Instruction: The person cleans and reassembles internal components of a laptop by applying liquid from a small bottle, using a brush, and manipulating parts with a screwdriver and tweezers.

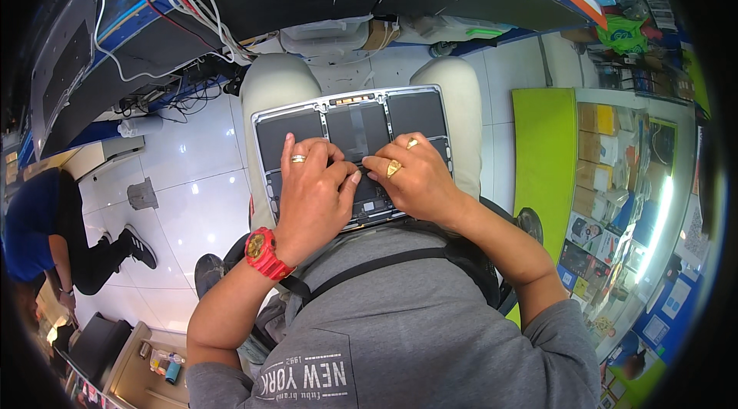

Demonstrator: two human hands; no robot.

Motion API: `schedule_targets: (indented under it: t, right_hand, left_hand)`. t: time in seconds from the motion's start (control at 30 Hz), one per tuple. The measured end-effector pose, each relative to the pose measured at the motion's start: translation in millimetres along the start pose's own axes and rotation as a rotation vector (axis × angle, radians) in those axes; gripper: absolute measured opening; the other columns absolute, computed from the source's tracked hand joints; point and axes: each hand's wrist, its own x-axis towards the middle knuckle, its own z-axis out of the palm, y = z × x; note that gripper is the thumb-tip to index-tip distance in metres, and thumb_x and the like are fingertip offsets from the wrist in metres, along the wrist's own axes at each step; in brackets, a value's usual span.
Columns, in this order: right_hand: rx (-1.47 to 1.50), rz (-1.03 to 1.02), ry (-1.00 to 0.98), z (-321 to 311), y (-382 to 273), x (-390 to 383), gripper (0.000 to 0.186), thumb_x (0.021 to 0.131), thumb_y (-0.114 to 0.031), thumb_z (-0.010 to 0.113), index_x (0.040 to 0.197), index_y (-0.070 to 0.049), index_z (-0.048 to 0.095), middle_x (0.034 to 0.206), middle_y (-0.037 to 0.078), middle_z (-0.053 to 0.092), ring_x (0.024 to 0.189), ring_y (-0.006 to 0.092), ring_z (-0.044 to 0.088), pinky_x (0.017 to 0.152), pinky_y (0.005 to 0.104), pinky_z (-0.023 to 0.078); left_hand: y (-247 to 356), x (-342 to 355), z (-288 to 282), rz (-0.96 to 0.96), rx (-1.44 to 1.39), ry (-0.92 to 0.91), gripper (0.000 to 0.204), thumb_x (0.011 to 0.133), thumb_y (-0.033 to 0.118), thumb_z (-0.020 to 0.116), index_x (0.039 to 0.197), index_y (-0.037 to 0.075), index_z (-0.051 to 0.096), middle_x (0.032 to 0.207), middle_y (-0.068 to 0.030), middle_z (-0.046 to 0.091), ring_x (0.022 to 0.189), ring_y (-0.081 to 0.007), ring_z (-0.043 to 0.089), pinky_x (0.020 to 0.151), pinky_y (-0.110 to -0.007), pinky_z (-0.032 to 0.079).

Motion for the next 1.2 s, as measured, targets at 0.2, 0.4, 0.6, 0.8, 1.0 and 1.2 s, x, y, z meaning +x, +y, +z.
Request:
schedule_targets:
  t: [0.2, 0.4, 0.6, 0.8, 1.0, 1.2]
  right_hand:
    - [-0.104, -0.148, -0.016, 4, 8, -5, 0.028, 0.087, -0.012, 0.077, 0.114, -0.01, 0.081, 0.092, 0.005, 0.072, 0.085, 0.0227, 0.067, 0.082, 0.0391, 0.049]
    - [-0.132, -0.235, 0.008, 6, 14, -7, 0.031, 0.089, -0.013, 0.074, 0.12, -0.011, 0.08, 0.093, 0.003, 0.073, 0.082, 0.02, 0.067, 0.082, 0.0376, 0.05]
    - [-0.095, -0.191, 0.033, 6, 12, -5, 0.039, 0.081, -0.007, 0.082, 0.12, -0.008, 0.08, 0.091, 0.004, 0.075, 0.08, 0.0214, 0.068, 0.079, 0.0384, 0.052]
    - [-0.05, -0.158, 0.041, 6, 13, -5, 0.042, 0.08, -0.006, 0.083, 0.123, -0.007, 0.08, 0.088, 0.002, 0.075, 0.079, 0.0212, 0.068, 0.078, 0.0377, 0.051]
    - [-0.122, -0.229, -0.01, 4, 13, -4, 0.039, 0.083, -0.008, 0.081, 0.122, -0.014, 0.083, 0.092, 0.0, 0.077, 0.079, 0.0183, 0.067, 0.078, 0.0362, 0.05]
    - [-0.129, -0.244, -0.007, 3, 13, -4, 0.036, 0.084, -0.011, 0.08, 0.119, -0.012, 0.084, 0.095, 0.001, 0.078, 0.081, 0.0182, 0.068, 0.081, 0.0366, 0.052]
  left_hand:
    - [-1, 0, 3, -0.002, -0.006, 0.013, 0.013, 0.094, 0.011, 0.08, 0.102, 0.002, 0.082, 0.114, -0.0109, 0.063, 0.126, -0.0334, 0.059, 0.129, -0.067, 0.027]
    - [0, 0, 1, -0.003, 0.003, -0.001, 0.013, 0.093, 0.011, 0.08, 0.102, 0.001, 0.082, 0.114, -0.0111, 0.063, 0.127, -0.0335, 0.059, 0.13, -0.067, 0.027]
    - [0, 1, 1, -0.011, 0.005, -0.006, 0.013, 0.094, 0.012, 0.08, 0.102, 0.001, 0.082, 0.113, -0.0105, 0.063, 0.127, -0.033, 0.059, 0.13, -0.067, 0.026]
    - [2, 1, 1, -0.011, -0.005, -0.002, 0.015, 0.094, 0.012, 0.081, 0.103, 0.001, 0.082, 0.114, -0.0105, 0.063, 0.128, -0.0334, 0.059, 0.13, -0.067, 0.025]
    - [-2, 1, 3, 0.004, 0.026, -0.005, 0.013, 0.092, 0.01, 0.081, 0.1, 0.0, 0.082, 0.114, -0.0119, 0.063, 0.128, -0.0337, 0.058, 0.129, -0.069, 0.026]
    - [0, 1, 2, 0.002, -0.001, 0.006, 0.012, 0.092, 0.01, 0.08, 0.099, 0.0, 0.082, 0.114, -0.0119, 0.063, 0.128, -0.0338, 0.058, 0.129, -0.068, 0.026]
